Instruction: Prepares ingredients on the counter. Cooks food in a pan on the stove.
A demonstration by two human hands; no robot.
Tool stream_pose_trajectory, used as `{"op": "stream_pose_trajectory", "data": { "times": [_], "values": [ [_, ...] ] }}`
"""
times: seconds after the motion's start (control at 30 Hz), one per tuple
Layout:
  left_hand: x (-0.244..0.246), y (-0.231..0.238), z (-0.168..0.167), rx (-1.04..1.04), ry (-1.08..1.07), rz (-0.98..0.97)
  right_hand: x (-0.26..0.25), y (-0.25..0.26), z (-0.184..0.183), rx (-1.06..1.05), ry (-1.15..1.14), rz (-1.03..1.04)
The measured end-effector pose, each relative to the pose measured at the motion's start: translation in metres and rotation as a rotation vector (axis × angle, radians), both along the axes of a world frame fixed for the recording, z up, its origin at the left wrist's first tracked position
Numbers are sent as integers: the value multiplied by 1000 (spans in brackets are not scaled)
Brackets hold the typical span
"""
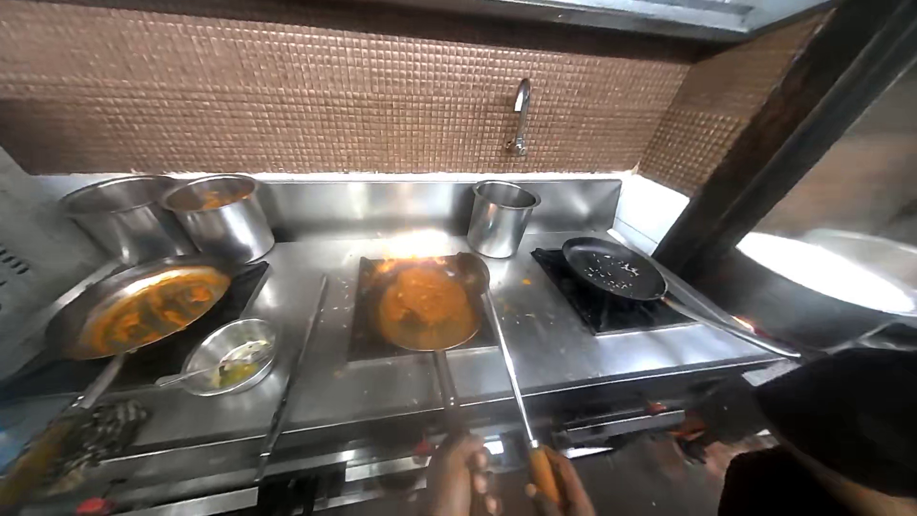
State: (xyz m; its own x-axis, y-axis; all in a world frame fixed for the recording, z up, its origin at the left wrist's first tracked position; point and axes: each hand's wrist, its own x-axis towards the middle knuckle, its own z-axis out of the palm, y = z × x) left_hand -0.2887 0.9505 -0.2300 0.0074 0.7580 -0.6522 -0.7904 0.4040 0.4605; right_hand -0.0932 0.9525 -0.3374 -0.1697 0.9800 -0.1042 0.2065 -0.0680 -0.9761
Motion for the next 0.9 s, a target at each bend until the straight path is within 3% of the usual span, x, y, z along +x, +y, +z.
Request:
{"op": "stream_pose_trajectory", "data": {
  "times": [0.13, 0.2, 0.33, 0.47, 0.67, 0.77, 0.83, 0.9],
  "values": [
    [-29, 70, -44, 98, 17, 44, -15, 5, 20, -75, 3, -33],
    [-33, 82, -43, 93, -30, 69, -18, 5, 27, -100, 40, -46],
    [-15, 21, -2, -14, -26, -1, -7, 16, 36, -42, 12, -27],
    [-20, 7, -17, 39, -75, 48, -9, 27, 31, -73, -45, 29],
    [-32, 4, -31, 191, -136, -3, 4, 39, 59, -139, -325, 110],
    [-40, -3, -79, 104, 85, -100, 16, 43, 70, -120, -381, 111],
    [-47, 2, -131, -103, 276, -141, 19, 41, 75, -124, -362, 85],
    [-60, 17, -196, -229, 259, -104, 18, 38, 78, -134, -305, 57]
  ]
}}
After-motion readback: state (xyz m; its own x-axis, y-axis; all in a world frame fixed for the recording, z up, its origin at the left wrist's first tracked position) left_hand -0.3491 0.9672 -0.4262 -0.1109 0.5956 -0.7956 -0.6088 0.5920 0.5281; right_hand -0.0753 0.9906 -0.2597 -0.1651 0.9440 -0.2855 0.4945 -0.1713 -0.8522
